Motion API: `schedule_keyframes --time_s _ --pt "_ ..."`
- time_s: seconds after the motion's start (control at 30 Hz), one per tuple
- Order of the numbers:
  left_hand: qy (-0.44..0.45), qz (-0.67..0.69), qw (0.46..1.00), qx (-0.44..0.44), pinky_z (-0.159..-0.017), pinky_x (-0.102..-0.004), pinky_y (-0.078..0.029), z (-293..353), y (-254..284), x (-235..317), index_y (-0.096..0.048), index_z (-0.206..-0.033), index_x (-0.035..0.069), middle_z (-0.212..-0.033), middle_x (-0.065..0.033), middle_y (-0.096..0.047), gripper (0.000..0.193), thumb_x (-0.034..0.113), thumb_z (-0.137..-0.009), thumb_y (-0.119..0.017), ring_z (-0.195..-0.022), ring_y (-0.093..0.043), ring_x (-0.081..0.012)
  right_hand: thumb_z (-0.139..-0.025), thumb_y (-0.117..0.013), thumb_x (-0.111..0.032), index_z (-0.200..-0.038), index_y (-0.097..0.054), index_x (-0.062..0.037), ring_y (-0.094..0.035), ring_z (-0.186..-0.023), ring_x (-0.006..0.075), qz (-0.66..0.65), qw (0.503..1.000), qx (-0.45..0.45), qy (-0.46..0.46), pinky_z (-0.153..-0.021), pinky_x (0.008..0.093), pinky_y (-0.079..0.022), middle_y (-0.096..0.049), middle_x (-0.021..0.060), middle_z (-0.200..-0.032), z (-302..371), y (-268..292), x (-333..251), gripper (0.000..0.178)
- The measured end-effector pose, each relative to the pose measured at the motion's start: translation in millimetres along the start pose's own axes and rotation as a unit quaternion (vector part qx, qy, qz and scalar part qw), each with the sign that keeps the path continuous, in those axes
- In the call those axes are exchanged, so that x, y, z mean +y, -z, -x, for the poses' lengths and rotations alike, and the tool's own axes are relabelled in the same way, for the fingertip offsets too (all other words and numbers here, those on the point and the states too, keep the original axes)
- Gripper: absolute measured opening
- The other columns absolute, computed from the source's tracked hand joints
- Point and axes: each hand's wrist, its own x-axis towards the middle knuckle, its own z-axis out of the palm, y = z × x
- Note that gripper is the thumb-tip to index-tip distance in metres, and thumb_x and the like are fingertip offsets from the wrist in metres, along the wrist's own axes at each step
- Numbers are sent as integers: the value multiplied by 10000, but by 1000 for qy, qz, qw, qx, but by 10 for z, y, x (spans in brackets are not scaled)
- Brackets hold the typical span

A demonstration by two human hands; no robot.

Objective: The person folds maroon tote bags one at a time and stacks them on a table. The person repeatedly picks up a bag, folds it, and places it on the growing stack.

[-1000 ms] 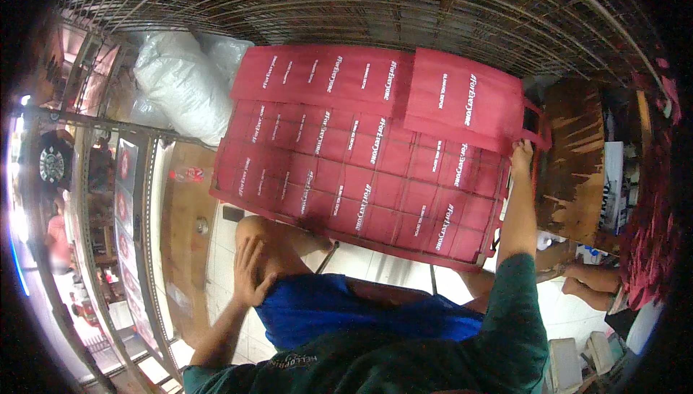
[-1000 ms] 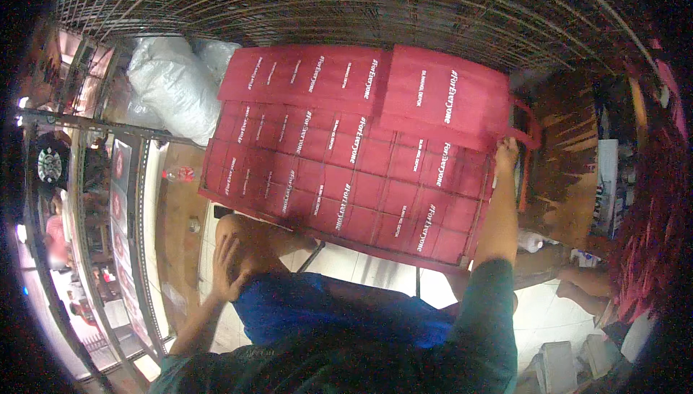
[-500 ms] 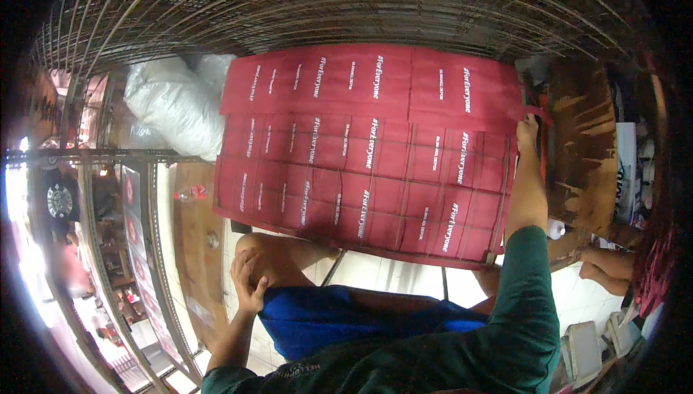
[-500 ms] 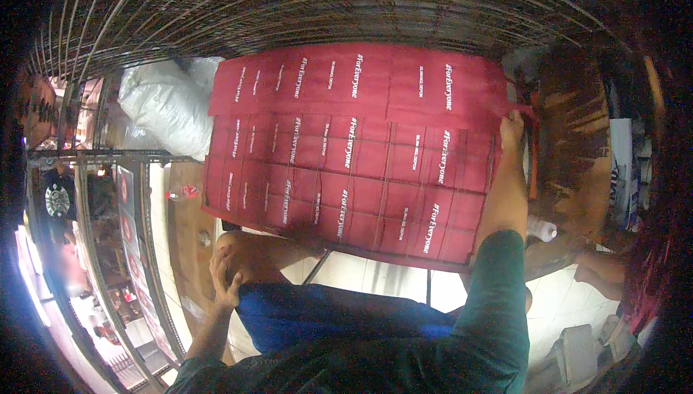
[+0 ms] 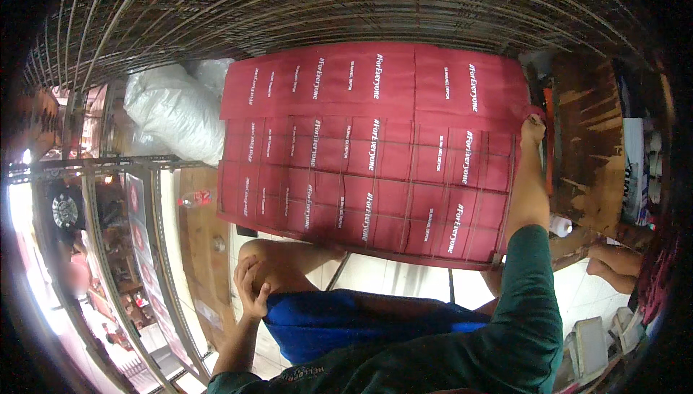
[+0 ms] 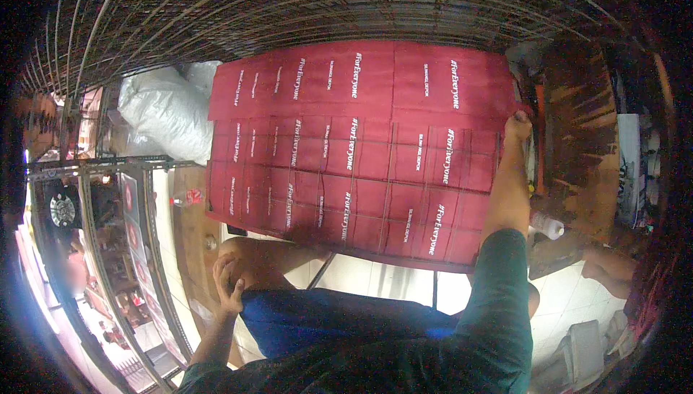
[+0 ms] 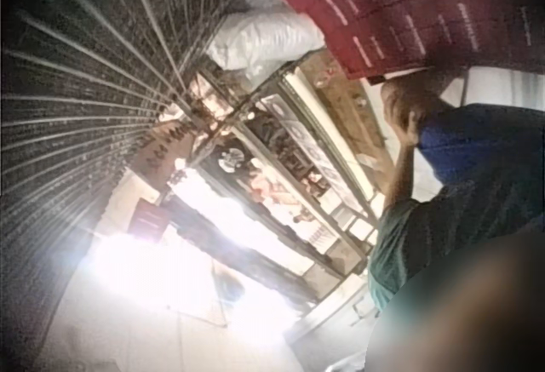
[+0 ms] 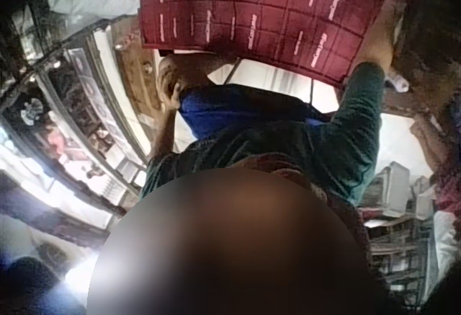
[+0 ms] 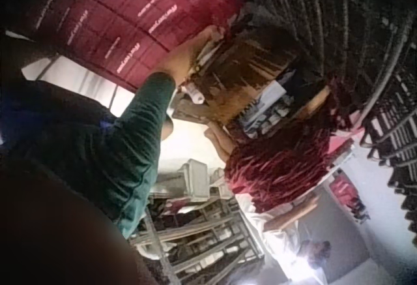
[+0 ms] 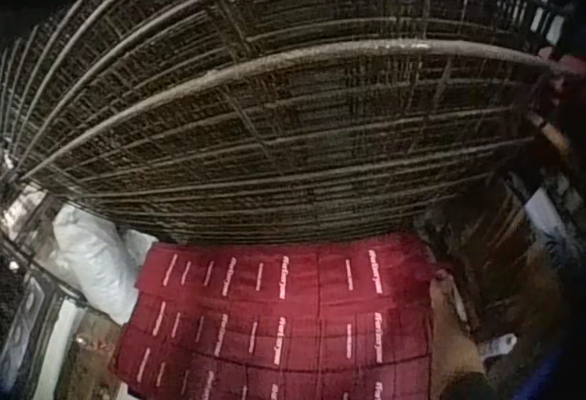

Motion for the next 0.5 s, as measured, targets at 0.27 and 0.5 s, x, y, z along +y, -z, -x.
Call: schedule_keyframes --time_s 0.27,0.5 --pt "5 -3 1000 -6 -982 -454 -280 -51 11 68 -567 -1074 -5 -1167 -198 -507 517 427 -793 -525 -1124 -432 -363 -764 -591 -311 -1015 -664 -153 -626 -903 315 40 997 -19 58 -792 414 -493 -655 109 -981 -306 -268 384 306" --pt "16 1 1000 -21 -980 -454 -278 -31 42 47 -569 -1072 -2 -1173 -193 -504 517 428 -788 -528 -1133 -422 -360 -783 -590 -346 -1177 -578 -87 -525 -1099 341 191 976 -109 -2 -875 427 -452 -514 196 -1226 -406 -225 489 472"
